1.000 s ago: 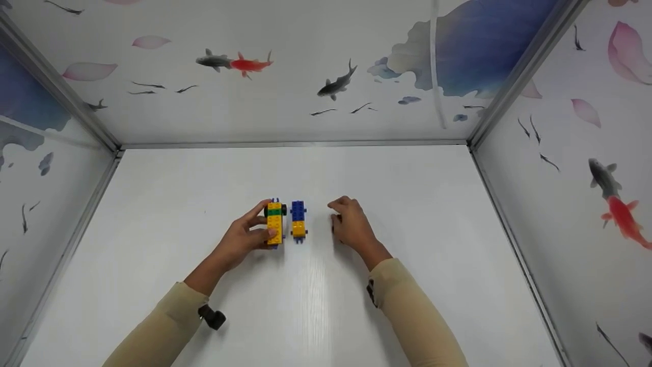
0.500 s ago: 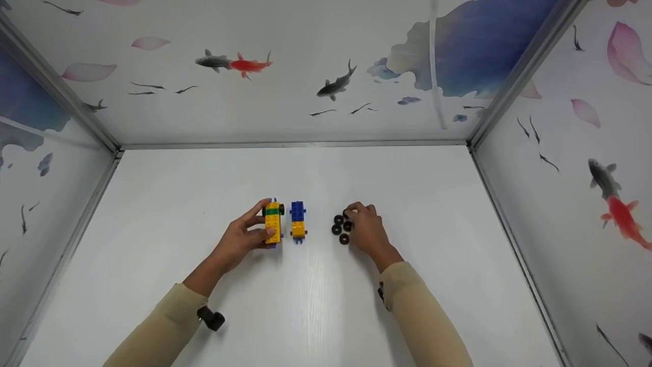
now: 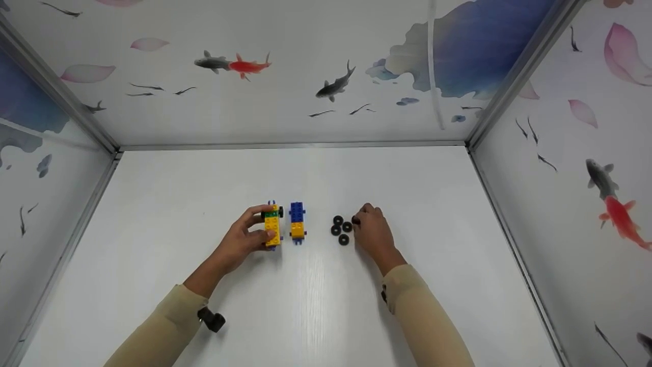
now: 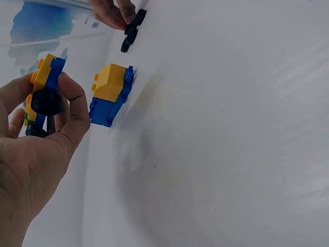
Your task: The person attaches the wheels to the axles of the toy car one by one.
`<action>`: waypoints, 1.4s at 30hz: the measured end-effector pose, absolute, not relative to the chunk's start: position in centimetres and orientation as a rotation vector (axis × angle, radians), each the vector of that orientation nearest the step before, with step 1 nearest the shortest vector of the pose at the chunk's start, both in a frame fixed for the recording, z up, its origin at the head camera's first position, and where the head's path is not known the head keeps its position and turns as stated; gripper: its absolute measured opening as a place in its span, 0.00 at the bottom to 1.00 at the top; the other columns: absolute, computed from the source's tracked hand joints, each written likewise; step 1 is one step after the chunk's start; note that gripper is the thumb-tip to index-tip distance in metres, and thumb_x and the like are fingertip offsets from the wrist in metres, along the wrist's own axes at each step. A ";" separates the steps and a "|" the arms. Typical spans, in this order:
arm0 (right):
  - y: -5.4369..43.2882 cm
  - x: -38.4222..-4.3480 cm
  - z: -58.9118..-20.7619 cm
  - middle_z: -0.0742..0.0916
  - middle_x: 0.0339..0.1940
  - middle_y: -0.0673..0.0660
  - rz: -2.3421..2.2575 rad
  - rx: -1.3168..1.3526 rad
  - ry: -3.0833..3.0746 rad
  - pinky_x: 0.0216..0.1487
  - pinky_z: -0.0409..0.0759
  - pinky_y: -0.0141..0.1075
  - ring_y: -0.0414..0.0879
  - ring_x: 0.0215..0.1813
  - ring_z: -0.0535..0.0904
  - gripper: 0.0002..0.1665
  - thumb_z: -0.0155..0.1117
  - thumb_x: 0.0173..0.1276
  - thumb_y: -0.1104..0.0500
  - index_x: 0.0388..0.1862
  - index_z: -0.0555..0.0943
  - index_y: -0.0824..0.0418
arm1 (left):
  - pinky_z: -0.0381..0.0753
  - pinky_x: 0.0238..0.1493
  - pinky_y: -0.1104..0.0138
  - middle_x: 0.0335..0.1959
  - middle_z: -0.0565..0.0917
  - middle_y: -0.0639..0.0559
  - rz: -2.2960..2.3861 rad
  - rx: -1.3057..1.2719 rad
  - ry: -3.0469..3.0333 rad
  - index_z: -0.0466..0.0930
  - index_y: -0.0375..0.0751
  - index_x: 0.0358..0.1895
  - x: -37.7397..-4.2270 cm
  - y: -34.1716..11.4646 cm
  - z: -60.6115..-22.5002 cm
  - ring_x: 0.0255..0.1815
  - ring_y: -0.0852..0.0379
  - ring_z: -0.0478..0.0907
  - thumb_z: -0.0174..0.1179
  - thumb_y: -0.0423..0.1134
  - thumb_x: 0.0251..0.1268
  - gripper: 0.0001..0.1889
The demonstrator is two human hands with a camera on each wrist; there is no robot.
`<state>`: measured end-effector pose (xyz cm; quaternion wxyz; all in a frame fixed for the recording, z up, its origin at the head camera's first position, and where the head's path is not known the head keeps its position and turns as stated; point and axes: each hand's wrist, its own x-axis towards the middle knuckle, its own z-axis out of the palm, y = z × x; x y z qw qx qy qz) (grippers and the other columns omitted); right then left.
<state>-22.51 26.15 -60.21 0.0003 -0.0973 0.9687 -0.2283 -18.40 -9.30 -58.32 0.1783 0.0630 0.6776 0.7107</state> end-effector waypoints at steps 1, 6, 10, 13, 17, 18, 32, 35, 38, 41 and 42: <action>26.2 -22.5 -60.2 0.87 0.57 0.66 -0.726 -0.295 3.042 0.65 0.84 0.58 0.65 0.60 0.83 0.08 0.70 0.78 0.67 0.50 0.91 0.70 | 0.94 0.57 0.55 0.76 0.72 0.38 2.012 0.177 1.915 0.72 0.61 0.79 -18.4 -9.3 -58.3 0.57 0.46 0.90 0.70 0.36 0.78 0.32; 26.4 -22.5 -60.4 0.89 0.54 0.68 -0.750 -0.297 3.059 0.66 0.83 0.61 0.67 0.59 0.85 0.07 0.69 0.78 0.67 0.48 0.90 0.70 | 0.94 0.59 0.57 0.76 0.74 0.39 2.010 0.149 1.926 0.75 0.61 0.78 -18.4 -9.4 -58.4 0.58 0.47 0.90 0.69 0.37 0.79 0.29; 26.5 -22.5 -60.5 0.89 0.53 0.67 -0.781 -0.285 3.061 0.65 0.83 0.61 0.66 0.58 0.86 0.09 0.70 0.77 0.67 0.52 0.89 0.70 | 0.93 0.59 0.58 0.76 0.74 0.39 2.014 0.131 1.930 0.75 0.63 0.79 -18.5 -9.4 -58.4 0.59 0.46 0.90 0.69 0.38 0.80 0.30; 26.5 -22.5 -60.5 0.89 0.54 0.67 -0.793 -0.255 3.057 0.63 0.85 0.60 0.65 0.57 0.87 0.13 0.71 0.76 0.67 0.56 0.87 0.70 | 0.93 0.60 0.57 0.76 0.74 0.40 2.017 0.134 1.930 0.75 0.64 0.79 -18.4 -9.5 -58.4 0.60 0.46 0.89 0.69 0.39 0.80 0.30; 26.3 -22.4 -60.3 0.88 0.55 0.68 -0.834 -0.270 3.058 0.60 0.88 0.57 0.64 0.56 0.88 0.16 0.71 0.76 0.67 0.60 0.87 0.70 | 0.93 0.60 0.58 0.76 0.74 0.39 2.024 0.149 1.920 0.75 0.61 0.80 -18.2 -9.6 -58.2 0.61 0.45 0.89 0.68 0.41 0.81 0.29; 26.2 -22.4 -60.1 0.88 0.55 0.68 -0.850 -0.286 3.059 0.59 0.89 0.56 0.63 0.56 0.88 0.17 0.72 0.75 0.68 0.61 0.87 0.70 | 0.93 0.61 0.58 0.76 0.74 0.39 2.027 0.148 1.916 0.76 0.60 0.79 -18.2 -9.6 -58.1 0.61 0.46 0.89 0.68 0.40 0.81 0.29; 24.0 -21.9 -59.1 0.86 0.55 0.67 -1.135 -0.368 2.942 0.57 0.93 0.52 0.61 0.54 0.91 0.20 0.73 0.74 0.70 0.63 0.87 0.71 | 0.93 0.61 0.58 0.73 0.76 0.39 2.064 0.148 1.925 0.77 0.58 0.78 -18.1 -9.4 -58.2 0.62 0.46 0.89 0.68 0.43 0.81 0.26; 23.2 -21.8 -58.7 0.86 0.54 0.67 -1.176 -0.411 2.927 0.54 0.93 0.50 0.60 0.52 0.91 0.20 0.73 0.74 0.70 0.63 0.87 0.71 | 0.93 0.61 0.58 0.73 0.77 0.40 2.066 0.142 1.923 0.78 0.59 0.78 -18.2 -9.4 -58.1 0.62 0.45 0.88 0.68 0.43 0.81 0.26; 22.3 -21.6 -58.2 0.87 0.53 0.65 -1.191 -0.429 2.912 0.52 0.93 0.48 0.57 0.50 0.91 0.20 0.74 0.74 0.69 0.63 0.87 0.70 | 0.92 0.61 0.59 0.74 0.76 0.40 2.063 0.131 1.914 0.78 0.59 0.78 -18.3 -9.3 -58.2 0.62 0.46 0.88 0.70 0.43 0.79 0.28; 21.5 -21.5 -57.7 0.87 0.53 0.63 -1.203 -0.435 2.896 0.53 0.94 0.47 0.54 0.51 0.90 0.20 0.75 0.74 0.67 0.63 0.88 0.68 | 0.92 0.62 0.59 0.74 0.76 0.41 2.055 0.122 1.901 0.77 0.59 0.79 -18.4 -9.2 -58.2 0.63 0.46 0.87 0.74 0.42 0.75 0.32; 21.2 -21.4 -57.6 0.87 0.53 0.63 -1.212 -0.432 2.886 0.54 0.94 0.47 0.53 0.51 0.90 0.19 0.75 0.74 0.67 0.62 0.88 0.67 | 0.92 0.62 0.59 0.74 0.75 0.41 2.052 0.122 1.898 0.77 0.60 0.79 -18.5 -9.2 -58.2 0.64 0.46 0.87 0.75 0.41 0.74 0.33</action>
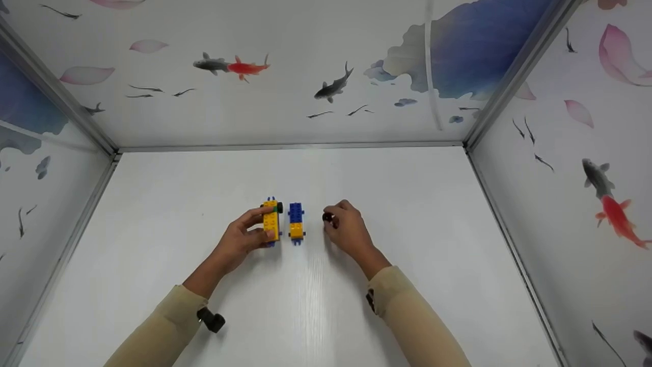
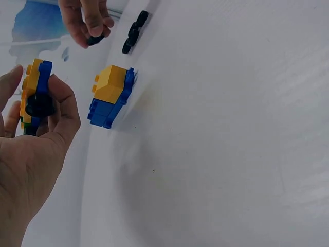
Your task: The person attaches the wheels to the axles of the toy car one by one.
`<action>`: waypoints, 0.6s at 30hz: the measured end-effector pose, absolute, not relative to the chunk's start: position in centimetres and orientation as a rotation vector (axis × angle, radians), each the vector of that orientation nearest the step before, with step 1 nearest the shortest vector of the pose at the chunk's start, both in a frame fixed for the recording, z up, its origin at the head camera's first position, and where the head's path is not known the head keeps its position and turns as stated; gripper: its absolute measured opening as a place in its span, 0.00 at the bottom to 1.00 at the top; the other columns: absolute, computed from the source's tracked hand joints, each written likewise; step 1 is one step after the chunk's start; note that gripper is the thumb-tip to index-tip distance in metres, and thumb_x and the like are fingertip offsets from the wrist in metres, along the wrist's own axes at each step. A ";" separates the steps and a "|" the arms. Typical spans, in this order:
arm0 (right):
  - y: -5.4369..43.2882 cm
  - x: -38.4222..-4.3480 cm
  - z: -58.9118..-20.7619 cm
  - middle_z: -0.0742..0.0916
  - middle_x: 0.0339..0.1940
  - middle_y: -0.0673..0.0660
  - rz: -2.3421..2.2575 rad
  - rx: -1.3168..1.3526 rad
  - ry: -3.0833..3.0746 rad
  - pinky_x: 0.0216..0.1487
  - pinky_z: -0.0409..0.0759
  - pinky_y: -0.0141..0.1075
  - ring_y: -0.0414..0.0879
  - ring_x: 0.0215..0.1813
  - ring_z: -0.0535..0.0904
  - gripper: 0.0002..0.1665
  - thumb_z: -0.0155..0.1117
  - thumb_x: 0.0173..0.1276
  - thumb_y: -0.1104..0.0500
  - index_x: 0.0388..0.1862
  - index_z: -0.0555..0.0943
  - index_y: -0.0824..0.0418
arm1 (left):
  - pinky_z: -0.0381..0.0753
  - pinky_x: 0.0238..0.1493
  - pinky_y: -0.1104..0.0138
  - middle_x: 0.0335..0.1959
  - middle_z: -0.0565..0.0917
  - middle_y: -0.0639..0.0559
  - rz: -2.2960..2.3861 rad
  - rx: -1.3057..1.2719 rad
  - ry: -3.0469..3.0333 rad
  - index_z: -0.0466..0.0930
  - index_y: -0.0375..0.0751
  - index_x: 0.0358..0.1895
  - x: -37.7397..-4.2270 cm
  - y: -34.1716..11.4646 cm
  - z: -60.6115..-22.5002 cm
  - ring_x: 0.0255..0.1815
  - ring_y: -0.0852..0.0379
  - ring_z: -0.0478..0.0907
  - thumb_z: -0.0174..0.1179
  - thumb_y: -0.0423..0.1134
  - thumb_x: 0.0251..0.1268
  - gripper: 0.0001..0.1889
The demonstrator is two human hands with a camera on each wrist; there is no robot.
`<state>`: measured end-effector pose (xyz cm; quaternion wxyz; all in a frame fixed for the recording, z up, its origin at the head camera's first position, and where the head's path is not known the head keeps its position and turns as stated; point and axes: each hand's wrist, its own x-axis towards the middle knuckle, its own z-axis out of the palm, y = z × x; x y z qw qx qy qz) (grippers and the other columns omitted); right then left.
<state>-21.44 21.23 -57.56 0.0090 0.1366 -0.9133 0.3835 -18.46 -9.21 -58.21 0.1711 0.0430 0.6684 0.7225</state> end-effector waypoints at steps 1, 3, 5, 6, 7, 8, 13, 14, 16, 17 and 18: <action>21.0 -21.4 -57.4 0.87 0.53 0.62 1.205 0.434 -2.851 0.55 0.94 0.48 0.53 0.51 0.90 0.19 0.75 0.74 0.67 0.62 0.89 0.67 | 0.92 0.62 0.59 0.74 0.75 0.41 2.048 0.124 1.896 0.77 0.60 0.79 -18.5 -9.2 -58.2 0.64 0.46 0.87 0.76 0.40 0.72 0.35; 20.5 -21.3 -57.2 0.87 0.53 0.62 1.218 0.456 -2.840 0.55 0.94 0.49 0.53 0.51 0.91 0.19 0.76 0.74 0.67 0.61 0.89 0.67 | 0.93 0.61 0.58 0.75 0.75 0.41 2.048 0.134 1.896 0.76 0.59 0.80 -18.5 -9.2 -58.3 0.65 0.45 0.87 0.77 0.38 0.71 0.36; 20.1 -21.1 -57.0 0.88 0.52 0.62 1.227 0.473 -2.836 0.55 0.94 0.49 0.53 0.51 0.91 0.19 0.76 0.73 0.66 0.61 0.89 0.66 | 0.93 0.60 0.58 0.75 0.75 0.40 2.049 0.148 1.898 0.76 0.59 0.80 -18.5 -9.2 -58.3 0.65 0.44 0.87 0.78 0.37 0.70 0.37; 19.9 -21.0 -56.9 0.88 0.52 0.61 1.230 0.481 -2.835 0.55 0.94 0.48 0.53 0.51 0.91 0.18 0.77 0.73 0.66 0.61 0.89 0.65 | 0.93 0.60 0.58 0.75 0.75 0.40 2.050 0.154 1.898 0.76 0.58 0.80 -18.5 -9.2 -58.3 0.65 0.43 0.87 0.78 0.37 0.70 0.37; 19.7 -21.0 -56.9 0.88 0.52 0.61 1.240 0.492 -2.831 0.55 0.94 0.48 0.53 0.51 0.91 0.18 0.77 0.73 0.66 0.61 0.89 0.65 | 0.93 0.60 0.58 0.75 0.75 0.40 2.052 0.158 1.897 0.76 0.58 0.80 -18.5 -9.2 -58.3 0.65 0.43 0.87 0.77 0.37 0.71 0.37; 19.6 -20.9 -56.9 0.88 0.52 0.61 1.255 0.500 -2.828 0.55 0.94 0.47 0.52 0.51 0.91 0.18 0.77 0.73 0.66 0.61 0.89 0.65 | 0.93 0.60 0.58 0.75 0.75 0.40 2.055 0.161 1.896 0.76 0.58 0.80 -18.5 -9.2 -58.3 0.65 0.43 0.87 0.77 0.37 0.71 0.37; 18.7 -20.6 -56.9 0.89 0.53 0.57 1.344 0.549 -2.829 0.57 0.94 0.44 0.49 0.52 0.91 0.19 0.78 0.73 0.64 0.61 0.89 0.61 | 0.93 0.59 0.59 0.76 0.75 0.40 2.061 0.156 1.890 0.75 0.59 0.81 -18.5 -9.1 -58.2 0.65 0.43 0.88 0.77 0.38 0.72 0.36; 18.6 -20.5 -56.9 0.89 0.53 0.56 1.362 0.564 -2.828 0.57 0.94 0.44 0.48 0.52 0.91 0.19 0.78 0.73 0.63 0.62 0.89 0.61 | 0.93 0.59 0.59 0.76 0.74 0.40 2.065 0.154 1.886 0.75 0.59 0.81 -18.5 -9.1 -58.2 0.65 0.43 0.88 0.77 0.38 0.72 0.36; 18.2 -20.4 -56.9 0.90 0.54 0.56 1.398 0.608 -2.821 0.59 0.93 0.45 0.48 0.52 0.92 0.19 0.78 0.74 0.63 0.62 0.89 0.60 | 0.93 0.59 0.59 0.76 0.74 0.39 2.074 0.153 1.878 0.75 0.58 0.81 -18.5 -9.1 -58.3 0.65 0.43 0.88 0.76 0.38 0.73 0.36; 18.1 -20.3 -56.9 0.90 0.54 0.56 1.418 0.627 -2.817 0.60 0.93 0.45 0.48 0.53 0.92 0.19 0.78 0.74 0.62 0.62 0.89 0.61 | 0.93 0.59 0.58 0.76 0.74 0.39 2.080 0.153 1.874 0.75 0.58 0.81 -18.5 -9.1 -58.3 0.65 0.43 0.88 0.75 0.37 0.73 0.36; 17.9 -20.2 -56.8 0.90 0.54 0.56 1.443 0.647 -2.810 0.60 0.93 0.46 0.48 0.53 0.92 0.19 0.78 0.74 0.62 0.63 0.89 0.62 | 0.93 0.60 0.58 0.76 0.74 0.39 2.085 0.157 1.869 0.75 0.57 0.81 -18.6 -9.1 -58.3 0.65 0.43 0.88 0.75 0.37 0.74 0.35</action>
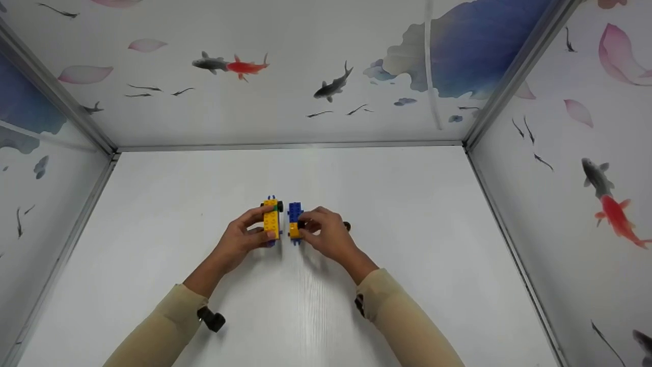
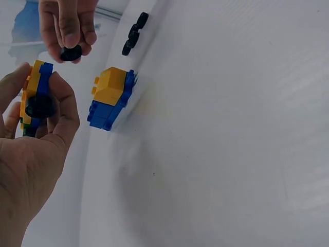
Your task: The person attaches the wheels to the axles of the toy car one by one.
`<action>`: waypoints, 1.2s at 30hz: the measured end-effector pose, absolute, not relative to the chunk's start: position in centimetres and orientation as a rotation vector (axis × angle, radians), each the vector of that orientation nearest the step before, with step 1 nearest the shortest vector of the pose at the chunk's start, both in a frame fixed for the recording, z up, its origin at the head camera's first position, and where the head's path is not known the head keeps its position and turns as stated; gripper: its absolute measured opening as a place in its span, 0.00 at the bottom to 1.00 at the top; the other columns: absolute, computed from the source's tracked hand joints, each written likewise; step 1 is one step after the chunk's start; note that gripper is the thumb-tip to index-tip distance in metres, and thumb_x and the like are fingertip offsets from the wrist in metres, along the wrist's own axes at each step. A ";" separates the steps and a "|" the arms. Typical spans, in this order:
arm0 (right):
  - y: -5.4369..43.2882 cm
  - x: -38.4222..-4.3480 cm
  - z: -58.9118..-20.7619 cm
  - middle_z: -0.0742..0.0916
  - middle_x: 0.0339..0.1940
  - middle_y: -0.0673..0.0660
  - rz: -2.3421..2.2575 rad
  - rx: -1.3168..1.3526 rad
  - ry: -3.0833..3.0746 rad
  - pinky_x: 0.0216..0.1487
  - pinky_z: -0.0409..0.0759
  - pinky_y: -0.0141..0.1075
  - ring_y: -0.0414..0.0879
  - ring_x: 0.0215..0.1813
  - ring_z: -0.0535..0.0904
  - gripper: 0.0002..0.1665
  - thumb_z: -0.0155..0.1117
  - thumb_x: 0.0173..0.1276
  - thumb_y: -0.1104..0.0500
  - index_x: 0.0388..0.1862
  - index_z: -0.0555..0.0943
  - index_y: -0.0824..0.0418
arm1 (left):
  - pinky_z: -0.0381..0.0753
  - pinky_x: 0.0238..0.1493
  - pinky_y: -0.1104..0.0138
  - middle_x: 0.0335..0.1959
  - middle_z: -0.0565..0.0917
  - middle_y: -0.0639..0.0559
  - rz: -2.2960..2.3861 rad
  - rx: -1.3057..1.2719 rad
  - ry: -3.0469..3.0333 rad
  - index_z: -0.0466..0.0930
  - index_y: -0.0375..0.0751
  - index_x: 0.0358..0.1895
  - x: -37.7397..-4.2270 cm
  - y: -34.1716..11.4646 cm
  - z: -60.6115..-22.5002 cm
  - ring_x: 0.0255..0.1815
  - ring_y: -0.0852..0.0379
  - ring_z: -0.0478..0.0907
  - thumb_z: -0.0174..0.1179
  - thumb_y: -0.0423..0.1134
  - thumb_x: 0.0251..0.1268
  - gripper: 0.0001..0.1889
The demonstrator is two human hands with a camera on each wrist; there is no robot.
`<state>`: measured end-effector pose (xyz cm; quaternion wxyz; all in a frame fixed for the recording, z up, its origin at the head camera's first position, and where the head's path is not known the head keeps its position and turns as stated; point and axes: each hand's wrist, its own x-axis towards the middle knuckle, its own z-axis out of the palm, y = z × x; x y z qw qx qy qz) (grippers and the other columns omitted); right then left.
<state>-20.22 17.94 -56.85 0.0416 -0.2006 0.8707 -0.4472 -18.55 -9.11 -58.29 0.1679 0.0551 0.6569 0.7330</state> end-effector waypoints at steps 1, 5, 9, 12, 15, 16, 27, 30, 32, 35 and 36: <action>17.8 -20.1 -56.8 0.90 0.54 0.56 -1.386 -0.629 2.644 0.61 0.93 0.46 0.48 0.54 0.92 0.19 0.77 0.75 0.63 0.63 0.89 0.62 | 0.93 0.60 0.58 0.76 0.74 0.38 2.091 0.159 1.863 0.75 0.57 0.81 -18.6 -9.1 -58.3 0.65 0.43 0.87 0.75 0.37 0.74 0.35; 17.3 -19.8 -56.7 0.91 0.55 0.56 -1.427 -0.684 2.590 0.62 0.92 0.46 0.49 0.55 0.92 0.21 0.77 0.75 0.63 0.64 0.88 0.62 | 0.93 0.61 0.57 0.76 0.74 0.38 2.111 0.161 1.843 0.76 0.55 0.81 -18.6 -9.1 -58.4 0.64 0.44 0.88 0.74 0.37 0.74 0.34; 16.8 -19.6 -56.7 0.91 0.54 0.56 -1.438 -0.734 2.555 0.61 0.92 0.44 0.49 0.55 0.92 0.21 0.77 0.75 0.62 0.65 0.89 0.62 | 0.93 0.61 0.57 0.75 0.74 0.37 2.129 0.159 1.826 0.76 0.54 0.80 -18.5 -9.2 -58.4 0.63 0.45 0.88 0.74 0.36 0.75 0.33; 16.5 -19.4 -56.7 0.91 0.54 0.57 -1.423 -0.757 2.538 0.61 0.92 0.42 0.49 0.55 0.92 0.21 0.76 0.76 0.61 0.65 0.89 0.62 | 0.93 0.61 0.57 0.75 0.74 0.37 2.132 0.167 1.825 0.77 0.53 0.80 -18.6 -9.1 -58.4 0.63 0.44 0.88 0.73 0.36 0.76 0.32; 16.3 -19.3 -56.7 0.91 0.54 0.58 -1.414 -0.764 2.517 0.62 0.92 0.41 0.50 0.56 0.92 0.21 0.75 0.77 0.62 0.67 0.89 0.64 | 0.93 0.61 0.57 0.75 0.74 0.38 2.124 0.170 1.834 0.77 0.54 0.80 -18.6 -9.1 -58.3 0.63 0.44 0.88 0.73 0.36 0.76 0.32; 16.2 -19.3 -56.7 0.91 0.54 0.58 -1.413 -0.762 2.513 0.62 0.92 0.41 0.50 0.56 0.92 0.21 0.75 0.78 0.62 0.67 0.88 0.63 | 0.93 0.61 0.57 0.75 0.74 0.37 2.119 0.170 1.841 0.77 0.54 0.80 -18.6 -9.1 -58.3 0.63 0.44 0.88 0.73 0.35 0.76 0.32; 16.0 -19.1 -56.7 0.92 0.56 0.58 -1.411 -0.747 2.513 0.64 0.91 0.40 0.50 0.58 0.91 0.22 0.73 0.78 0.63 0.68 0.89 0.59 | 0.93 0.61 0.56 0.71 0.77 0.38 2.066 0.155 1.900 0.76 0.57 0.80 -18.4 -9.0 -58.3 0.62 0.46 0.88 0.73 0.35 0.75 0.33; 16.0 -19.1 -56.8 0.92 0.55 0.57 -1.400 -0.727 2.528 0.63 0.91 0.40 0.49 0.57 0.91 0.22 0.73 0.78 0.62 0.68 0.89 0.58 | 0.93 0.61 0.56 0.71 0.76 0.38 2.053 0.154 1.908 0.76 0.58 0.81 -18.4 -8.9 -58.2 0.61 0.46 0.88 0.72 0.35 0.76 0.34; 15.9 -19.0 -56.8 0.92 0.54 0.57 -1.390 -0.708 2.538 0.62 0.92 0.40 0.48 0.56 0.91 0.21 0.73 0.79 0.60 0.69 0.89 0.58 | 0.93 0.61 0.56 0.72 0.76 0.38 2.052 0.145 1.902 0.76 0.59 0.80 -18.5 -8.9 -58.2 0.62 0.45 0.88 0.72 0.34 0.76 0.34; 15.8 -18.9 -56.8 0.92 0.54 0.55 -1.389 -0.672 2.533 0.62 0.92 0.40 0.47 0.55 0.89 0.21 0.72 0.80 0.58 0.69 0.88 0.58 | 0.93 0.61 0.55 0.72 0.76 0.39 2.060 0.128 1.883 0.77 0.60 0.80 -18.5 -8.9 -58.1 0.63 0.44 0.88 0.73 0.34 0.75 0.34; 15.7 -18.9 -56.8 0.92 0.54 0.55 -1.395 -0.664 2.527 0.62 0.92 0.39 0.46 0.55 0.89 0.21 0.71 0.81 0.57 0.69 0.88 0.58 | 0.93 0.61 0.55 0.72 0.76 0.39 2.064 0.125 1.878 0.77 0.60 0.80 -18.6 -8.9 -58.1 0.63 0.44 0.88 0.73 0.34 0.75 0.34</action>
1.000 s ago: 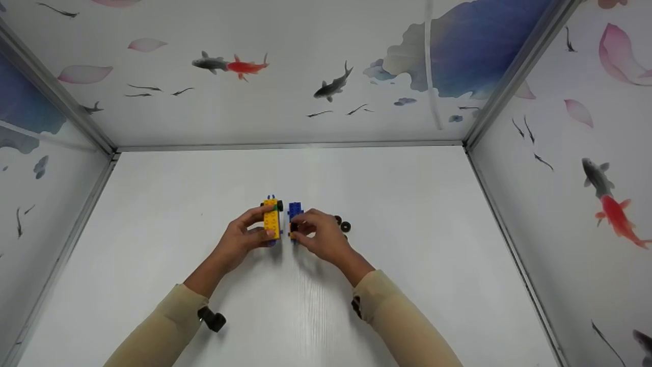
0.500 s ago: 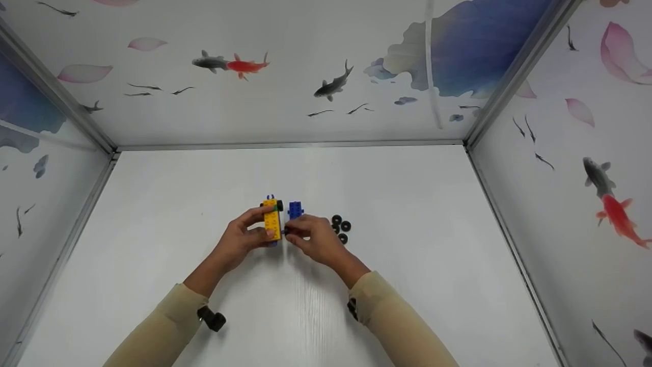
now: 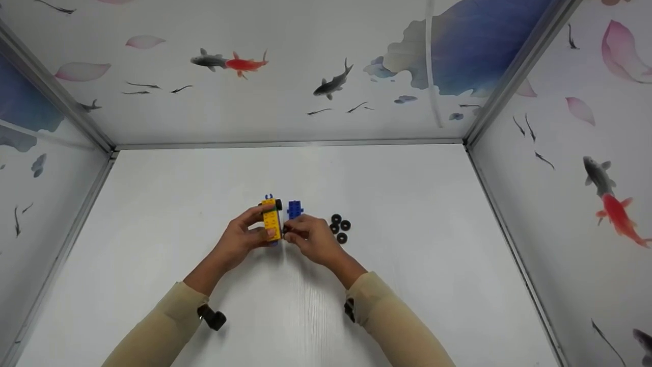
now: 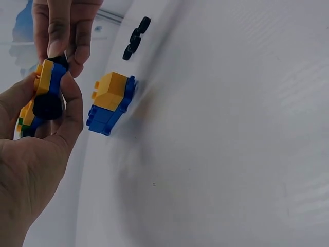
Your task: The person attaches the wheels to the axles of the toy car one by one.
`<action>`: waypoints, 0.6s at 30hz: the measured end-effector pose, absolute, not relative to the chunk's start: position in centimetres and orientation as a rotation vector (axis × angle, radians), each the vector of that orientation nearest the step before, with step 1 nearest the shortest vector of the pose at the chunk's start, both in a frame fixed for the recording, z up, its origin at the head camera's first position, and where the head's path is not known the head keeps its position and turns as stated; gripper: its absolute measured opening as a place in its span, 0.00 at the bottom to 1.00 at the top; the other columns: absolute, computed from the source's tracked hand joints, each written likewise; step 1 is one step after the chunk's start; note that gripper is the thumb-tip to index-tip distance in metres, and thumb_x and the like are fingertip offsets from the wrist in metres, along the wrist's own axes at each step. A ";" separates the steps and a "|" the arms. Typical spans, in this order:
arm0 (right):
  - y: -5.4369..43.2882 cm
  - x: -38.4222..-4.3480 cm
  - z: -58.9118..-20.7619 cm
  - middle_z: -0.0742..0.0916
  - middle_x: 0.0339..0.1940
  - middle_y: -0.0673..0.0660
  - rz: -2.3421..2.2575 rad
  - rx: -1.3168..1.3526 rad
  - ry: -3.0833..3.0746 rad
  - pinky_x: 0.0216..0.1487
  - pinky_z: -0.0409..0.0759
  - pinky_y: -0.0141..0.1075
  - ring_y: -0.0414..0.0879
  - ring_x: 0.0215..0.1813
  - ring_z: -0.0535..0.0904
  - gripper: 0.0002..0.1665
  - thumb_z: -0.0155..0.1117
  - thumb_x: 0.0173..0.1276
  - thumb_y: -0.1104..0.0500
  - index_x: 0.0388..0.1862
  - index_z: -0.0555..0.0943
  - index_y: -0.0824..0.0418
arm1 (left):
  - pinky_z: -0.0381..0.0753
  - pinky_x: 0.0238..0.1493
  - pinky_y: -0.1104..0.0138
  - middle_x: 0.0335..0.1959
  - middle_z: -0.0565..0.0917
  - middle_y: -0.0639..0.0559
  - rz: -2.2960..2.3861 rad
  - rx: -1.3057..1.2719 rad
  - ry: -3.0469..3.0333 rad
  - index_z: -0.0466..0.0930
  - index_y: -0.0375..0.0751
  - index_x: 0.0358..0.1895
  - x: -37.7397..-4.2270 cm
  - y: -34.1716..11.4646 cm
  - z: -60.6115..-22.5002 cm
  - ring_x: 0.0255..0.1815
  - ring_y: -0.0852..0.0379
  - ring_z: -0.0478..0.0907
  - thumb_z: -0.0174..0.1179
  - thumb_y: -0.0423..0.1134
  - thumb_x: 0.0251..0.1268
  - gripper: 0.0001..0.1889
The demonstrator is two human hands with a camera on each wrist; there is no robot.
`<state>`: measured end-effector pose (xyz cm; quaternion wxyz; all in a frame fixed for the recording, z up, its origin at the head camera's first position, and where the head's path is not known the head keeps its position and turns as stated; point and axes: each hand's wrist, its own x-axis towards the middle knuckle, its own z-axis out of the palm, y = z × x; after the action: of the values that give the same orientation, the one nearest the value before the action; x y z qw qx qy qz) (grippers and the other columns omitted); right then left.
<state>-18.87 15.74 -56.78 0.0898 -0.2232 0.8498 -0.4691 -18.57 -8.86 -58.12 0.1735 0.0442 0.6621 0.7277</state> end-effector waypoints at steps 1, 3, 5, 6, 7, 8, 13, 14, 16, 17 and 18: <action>15.7 -18.9 -56.8 0.91 0.54 0.55 -1.409 -0.657 2.514 0.62 0.91 0.39 0.46 0.55 0.89 0.21 0.71 0.81 0.58 0.69 0.88 0.59 | 0.93 0.61 0.55 0.72 0.76 0.39 2.065 0.122 1.874 0.77 0.60 0.80 -18.6 -8.9 -58.1 0.63 0.43 0.88 0.73 0.34 0.75 0.34; 15.5 -18.8 -56.8 0.91 0.54 0.56 -1.440 -0.658 2.489 0.63 0.91 0.39 0.46 0.56 0.88 0.21 0.70 0.81 0.59 0.69 0.88 0.60 | 0.93 0.61 0.55 0.72 0.75 0.39 2.065 0.123 1.874 0.77 0.60 0.80 -18.7 -8.9 -58.1 0.64 0.43 0.88 0.73 0.34 0.75 0.34; 15.4 -18.8 -56.8 0.91 0.54 0.57 -1.465 -0.657 2.467 0.63 0.91 0.38 0.45 0.55 0.88 0.20 0.70 0.81 0.60 0.69 0.88 0.60 | 0.93 0.61 0.55 0.72 0.75 0.38 2.066 0.125 1.872 0.77 0.60 0.80 -18.7 -9.0 -58.1 0.64 0.43 0.89 0.74 0.35 0.74 0.34; 15.3 -18.8 -56.8 0.90 0.54 0.57 -1.475 -0.658 2.460 0.63 0.91 0.37 0.45 0.54 0.88 0.20 0.70 0.81 0.61 0.68 0.88 0.60 | 0.93 0.60 0.55 0.72 0.75 0.38 2.068 0.127 1.869 0.77 0.59 0.80 -18.7 -9.0 -58.1 0.64 0.43 0.89 0.74 0.35 0.74 0.33; 15.2 -18.8 -56.8 0.90 0.54 0.57 -1.484 -0.659 2.452 0.63 0.91 0.37 0.45 0.54 0.88 0.20 0.70 0.81 0.62 0.68 0.88 0.61 | 0.93 0.60 0.56 0.72 0.76 0.39 2.069 0.130 1.867 0.77 0.59 0.79 -18.7 -9.0 -58.1 0.63 0.44 0.89 0.74 0.35 0.75 0.33; 15.2 -18.8 -56.8 0.90 0.54 0.58 -1.492 -0.662 2.446 0.63 0.91 0.37 0.46 0.54 0.88 0.20 0.70 0.81 0.62 0.68 0.88 0.61 | 0.93 0.60 0.56 0.72 0.75 0.38 2.073 0.138 1.864 0.77 0.58 0.80 -18.7 -9.0 -58.1 0.63 0.44 0.89 0.73 0.35 0.75 0.34; 14.9 -18.8 -56.6 0.90 0.53 0.58 -1.483 -0.687 2.462 0.62 0.91 0.35 0.47 0.55 0.88 0.19 0.70 0.81 0.63 0.67 0.89 0.61 | 0.94 0.57 0.56 0.71 0.76 0.37 2.097 0.170 1.860 0.76 0.54 0.81 -18.8 -8.9 -58.1 0.61 0.45 0.89 0.72 0.32 0.75 0.33; 14.9 -18.8 -56.6 0.90 0.53 0.58 -1.477 -0.694 2.474 0.62 0.91 0.35 0.47 0.55 0.88 0.19 0.70 0.81 0.63 0.67 0.89 0.61 | 0.94 0.57 0.56 0.71 0.76 0.37 2.100 0.174 1.862 0.76 0.53 0.81 -18.8 -8.9 -58.2 0.60 0.45 0.89 0.72 0.32 0.76 0.33; 14.8 -18.8 -56.5 0.90 0.53 0.58 -1.458 -0.698 2.505 0.60 0.91 0.35 0.47 0.54 0.87 0.18 0.70 0.80 0.63 0.66 0.90 0.61 | 0.94 0.57 0.57 0.71 0.76 0.37 2.098 0.168 1.871 0.77 0.54 0.80 -18.9 -8.7 -58.2 0.60 0.46 0.89 0.72 0.33 0.75 0.33; 14.8 -18.8 -56.5 0.90 0.53 0.57 -1.452 -0.694 2.513 0.60 0.92 0.35 0.46 0.54 0.87 0.19 0.71 0.80 0.63 0.66 0.90 0.61 | 0.94 0.57 0.57 0.72 0.76 0.38 2.097 0.162 1.875 0.77 0.55 0.80 -18.9 -8.6 -58.2 0.60 0.46 0.89 0.73 0.34 0.75 0.32; 14.8 -18.8 -56.5 0.90 0.53 0.57 -1.445 -0.687 2.519 0.60 0.92 0.36 0.46 0.54 0.86 0.19 0.71 0.80 0.63 0.67 0.89 0.61 | 0.94 0.57 0.57 0.72 0.76 0.38 2.096 0.156 1.878 0.78 0.56 0.79 -18.9 -8.6 -58.3 0.61 0.46 0.89 0.73 0.34 0.75 0.32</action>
<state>-18.81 14.78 -56.46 0.0787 -0.2297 0.8414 -0.4828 -18.94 -8.56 -58.28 0.1609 0.0547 0.6575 0.7340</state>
